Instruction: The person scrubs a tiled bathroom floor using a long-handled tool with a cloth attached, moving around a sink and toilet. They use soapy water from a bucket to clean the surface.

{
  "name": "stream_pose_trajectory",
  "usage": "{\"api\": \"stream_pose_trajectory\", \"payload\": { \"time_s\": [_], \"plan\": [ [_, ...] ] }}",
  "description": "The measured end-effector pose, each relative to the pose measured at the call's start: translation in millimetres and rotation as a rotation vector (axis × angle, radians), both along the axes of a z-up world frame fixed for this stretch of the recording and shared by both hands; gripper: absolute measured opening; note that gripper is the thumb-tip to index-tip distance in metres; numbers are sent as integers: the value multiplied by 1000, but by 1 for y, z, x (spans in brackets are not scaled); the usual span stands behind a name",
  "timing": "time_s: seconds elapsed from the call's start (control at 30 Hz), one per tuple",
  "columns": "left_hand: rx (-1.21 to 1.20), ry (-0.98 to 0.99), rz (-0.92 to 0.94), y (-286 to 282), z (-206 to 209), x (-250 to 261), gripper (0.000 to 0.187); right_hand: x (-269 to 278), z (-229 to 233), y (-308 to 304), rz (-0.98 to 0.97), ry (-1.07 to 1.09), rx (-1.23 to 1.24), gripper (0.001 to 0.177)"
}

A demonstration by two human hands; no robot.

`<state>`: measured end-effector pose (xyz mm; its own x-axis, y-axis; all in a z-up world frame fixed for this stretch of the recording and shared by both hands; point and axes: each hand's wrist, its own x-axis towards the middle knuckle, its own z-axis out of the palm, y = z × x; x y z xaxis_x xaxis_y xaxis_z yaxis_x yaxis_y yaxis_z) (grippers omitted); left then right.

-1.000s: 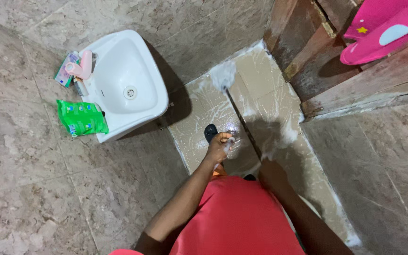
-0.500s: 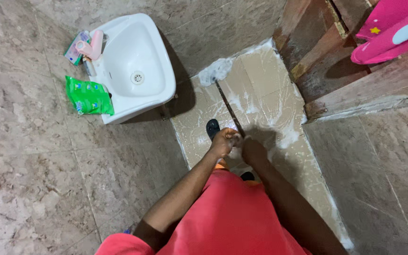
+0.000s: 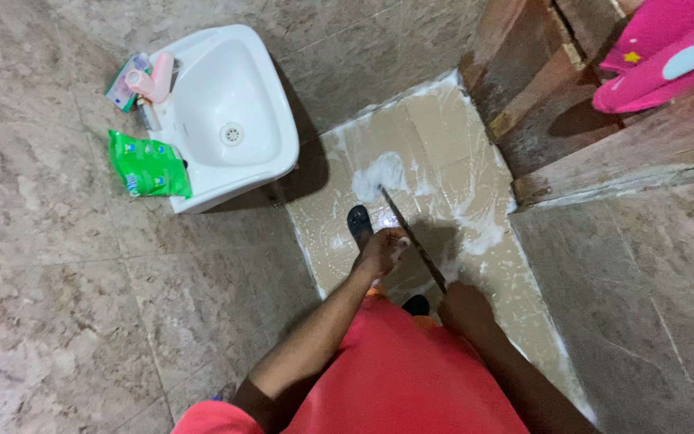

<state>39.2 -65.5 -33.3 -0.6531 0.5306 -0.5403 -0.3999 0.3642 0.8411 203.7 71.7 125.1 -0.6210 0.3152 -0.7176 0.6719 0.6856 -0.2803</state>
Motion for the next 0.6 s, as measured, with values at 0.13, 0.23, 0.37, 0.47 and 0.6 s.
{"api": "stream_pose_trajectory", "payload": {
  "time_s": [0.13,0.23,0.37,0.47,0.6],
  "plan": [
    [270,3,-24,-11,-45,-10,24,-57,-30,-9,-36,74,-37,38],
    [133,28,-22,-18,-59,-8,20,-84,-67,-18,24,225,-26,30],
    [175,-7,21,-11,-61,-20,16,-71,-92,-4,79,123,10,34],
    [341,-527,349,10,-58,-21,13,-30,-107,50,22,-16,79,34],
    [180,210,-144,5,-57,5,11,48,-117,141,59,-91,114,42]
  ]
}}
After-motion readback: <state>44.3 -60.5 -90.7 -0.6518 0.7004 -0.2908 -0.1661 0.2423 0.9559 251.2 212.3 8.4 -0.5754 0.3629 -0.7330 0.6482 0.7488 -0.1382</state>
